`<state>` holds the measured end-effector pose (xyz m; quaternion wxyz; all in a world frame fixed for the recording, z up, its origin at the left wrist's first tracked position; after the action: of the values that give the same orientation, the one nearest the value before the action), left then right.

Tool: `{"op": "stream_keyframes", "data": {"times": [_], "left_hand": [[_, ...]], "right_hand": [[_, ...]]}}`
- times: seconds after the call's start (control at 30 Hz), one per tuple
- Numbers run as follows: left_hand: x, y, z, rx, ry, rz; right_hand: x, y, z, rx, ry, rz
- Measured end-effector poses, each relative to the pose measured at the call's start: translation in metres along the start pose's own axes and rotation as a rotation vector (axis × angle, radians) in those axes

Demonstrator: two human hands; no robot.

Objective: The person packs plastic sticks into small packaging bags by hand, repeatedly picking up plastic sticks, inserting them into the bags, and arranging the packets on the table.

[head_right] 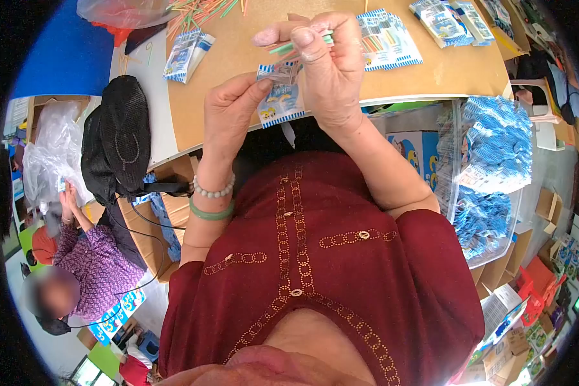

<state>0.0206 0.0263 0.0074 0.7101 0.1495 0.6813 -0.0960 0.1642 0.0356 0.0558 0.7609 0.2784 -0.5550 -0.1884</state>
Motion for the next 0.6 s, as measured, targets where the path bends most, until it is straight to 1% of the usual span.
{"op": "stream_keyframes", "data": {"times": [0.03,0.13,0.2,0.3,0.33,0.4,0.47,0.6], "left_hand": [[0.0,0.0,0.0,-0.006,0.013,0.01],[-0.002,-0.001,0.0,-0.017,0.039,0.031],[-0.009,-0.002,0.002,0.02,0.116,0.056],[-0.012,-0.003,0.002,0.025,0.165,0.085],[-0.013,-0.003,0.002,0.014,0.174,0.102],[-0.012,-0.004,0.001,0.003,0.183,0.118],[-0.007,-0.004,-0.001,-0.016,0.101,0.112],[-0.004,-0.005,-0.005,-0.039,-0.016,0.085]], "right_hand": [[0.0,0.001,-0.001,-0.002,0.072,-0.019],[0.002,0.001,0.001,0.012,0.083,-0.006],[0.003,0.001,0.001,0.017,0.089,0.001],[-0.003,-0.002,0.0,0.034,0.136,0.096],[-0.003,-0.002,-0.001,0.034,0.137,0.097],[-0.006,-0.003,0.0,0.063,0.068,0.165],[-0.007,-0.003,0.0,0.079,0.033,0.198],[-0.006,-0.004,-0.002,0.081,0.03,0.138]]}}
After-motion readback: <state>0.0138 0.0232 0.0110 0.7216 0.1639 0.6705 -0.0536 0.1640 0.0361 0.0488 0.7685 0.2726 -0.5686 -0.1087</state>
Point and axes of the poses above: each hand's wrist, its own y-axis towards the middle knuckle, its own z-axis out of the palm, x = y × z, the point moved 7 cm from there along y, towards the middle knuckle, and after that the axes turned 9 degrees about x, right-handed, at the moved point
